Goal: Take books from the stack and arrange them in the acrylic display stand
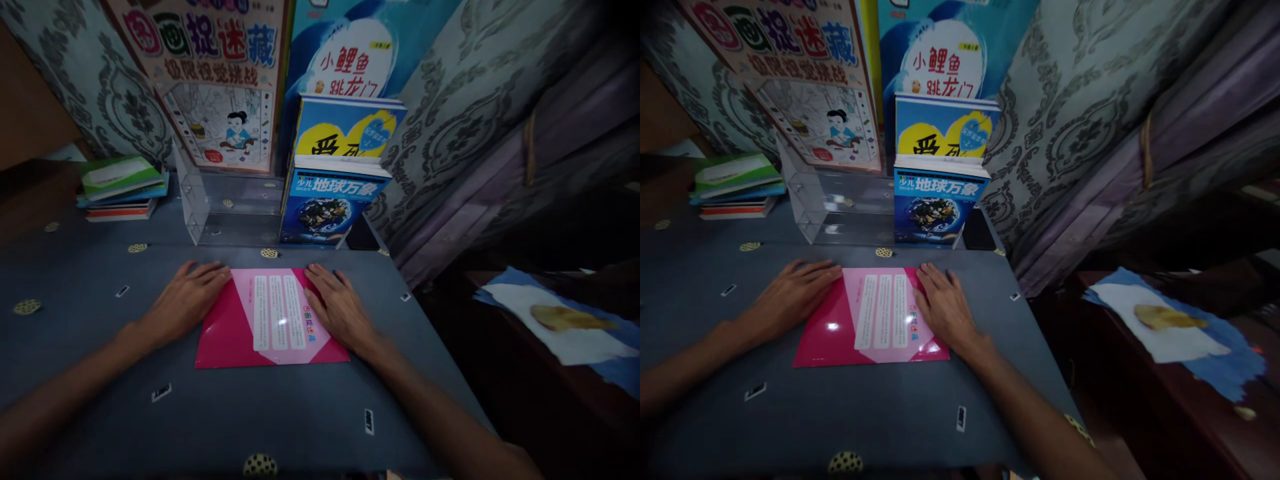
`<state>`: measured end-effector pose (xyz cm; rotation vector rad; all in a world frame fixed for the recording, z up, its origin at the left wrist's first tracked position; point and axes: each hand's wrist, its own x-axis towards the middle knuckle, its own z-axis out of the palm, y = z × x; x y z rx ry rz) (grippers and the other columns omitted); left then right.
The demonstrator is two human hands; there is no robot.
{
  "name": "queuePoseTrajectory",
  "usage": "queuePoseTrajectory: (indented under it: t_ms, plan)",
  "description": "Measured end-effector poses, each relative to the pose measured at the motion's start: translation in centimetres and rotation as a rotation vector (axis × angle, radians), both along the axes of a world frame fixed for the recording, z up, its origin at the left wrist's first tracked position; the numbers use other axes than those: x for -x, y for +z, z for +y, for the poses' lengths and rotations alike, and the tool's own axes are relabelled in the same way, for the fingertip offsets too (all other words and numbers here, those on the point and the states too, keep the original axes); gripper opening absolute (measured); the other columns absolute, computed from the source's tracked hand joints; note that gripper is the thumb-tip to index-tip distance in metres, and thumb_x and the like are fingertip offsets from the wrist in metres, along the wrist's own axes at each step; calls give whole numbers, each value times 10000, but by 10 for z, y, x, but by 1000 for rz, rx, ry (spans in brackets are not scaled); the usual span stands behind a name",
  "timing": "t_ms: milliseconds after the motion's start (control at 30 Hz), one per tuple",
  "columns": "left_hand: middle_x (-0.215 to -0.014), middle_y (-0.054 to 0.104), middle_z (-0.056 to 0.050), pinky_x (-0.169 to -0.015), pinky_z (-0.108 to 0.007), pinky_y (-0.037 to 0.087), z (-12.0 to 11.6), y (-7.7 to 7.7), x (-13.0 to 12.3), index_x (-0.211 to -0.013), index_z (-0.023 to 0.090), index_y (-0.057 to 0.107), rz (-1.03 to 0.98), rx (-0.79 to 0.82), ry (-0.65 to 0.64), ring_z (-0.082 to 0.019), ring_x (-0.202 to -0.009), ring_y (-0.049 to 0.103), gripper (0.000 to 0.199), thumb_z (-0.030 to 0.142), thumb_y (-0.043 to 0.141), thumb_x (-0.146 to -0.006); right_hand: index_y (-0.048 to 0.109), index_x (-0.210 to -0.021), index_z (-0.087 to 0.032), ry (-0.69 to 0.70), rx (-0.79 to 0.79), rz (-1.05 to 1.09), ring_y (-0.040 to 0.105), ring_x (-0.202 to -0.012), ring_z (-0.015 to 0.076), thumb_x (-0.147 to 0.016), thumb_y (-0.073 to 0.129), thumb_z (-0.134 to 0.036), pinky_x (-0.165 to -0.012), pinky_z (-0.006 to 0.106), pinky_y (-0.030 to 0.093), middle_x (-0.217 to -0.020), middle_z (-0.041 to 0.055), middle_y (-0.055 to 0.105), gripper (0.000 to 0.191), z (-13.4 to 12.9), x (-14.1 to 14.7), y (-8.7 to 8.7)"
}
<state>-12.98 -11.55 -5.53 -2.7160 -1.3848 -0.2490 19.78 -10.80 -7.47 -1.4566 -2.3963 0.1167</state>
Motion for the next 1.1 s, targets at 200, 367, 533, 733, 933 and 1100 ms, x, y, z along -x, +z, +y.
queuePoseTrajectory:
  t_ms: [200,367,533,733,933,1100]
  plan:
    - [-1419,621,-135,-1095,-495,446,0,-5,19,-1354,190,597,-117,36,7,-271,-1345,555,437,346,342,-1035,575,-1395,-133,9,16,15,501,-1400,283,-1007,399,-305,-1165,553,360,-1466,164,572,460,1,-2,1]
    - [-1350,679,-92,-1140,-524,408,-3,-6,31,-1306,235,645,-233,68,-78,-256,-1317,584,383,313,402,-1022,567,-1404,-147,14,-1,16,498,-1402,291,-1010,381,-313,-1151,573,365,-1474,154,566,466,1,-2,-2]
    - [-1275,725,-64,-1134,-494,434,-30,4,42,-1243,257,696,-316,121,-259,-228,-1262,631,354,212,458,-985,557,-1412,-125,14,6,-4,486,-1409,300,-1014,370,-316,-1149,576,364,-1481,168,557,480,1,-1,-3]
    - [-1255,736,-17,-1172,-489,401,-68,12,45,-1260,318,691,-316,206,-372,-217,-1242,646,400,165,512,-937,544,-1430,-175,6,2,19,486,-1406,310,-1011,378,-319,-1138,603,357,-1492,142,552,474,1,-1,-6]
    - [-1316,704,-27,-1190,-505,360,-80,8,53,-1373,319,605,-268,195,-428,-221,-1291,608,483,139,481,-942,575,-1387,-148,-5,20,32,497,-1396,311,-1005,394,-340,-1140,592,358,-1476,152,566,464,1,0,-3]
    - [-1349,684,-27,-1183,-486,365,-77,13,46,-1428,344,553,-202,232,-441,-224,-1293,599,526,152,465,-946,575,-1388,-141,-13,35,19,490,-1403,297,-1005,396,-333,-1158,558,348,-1483,151,559,464,-1,2,1]
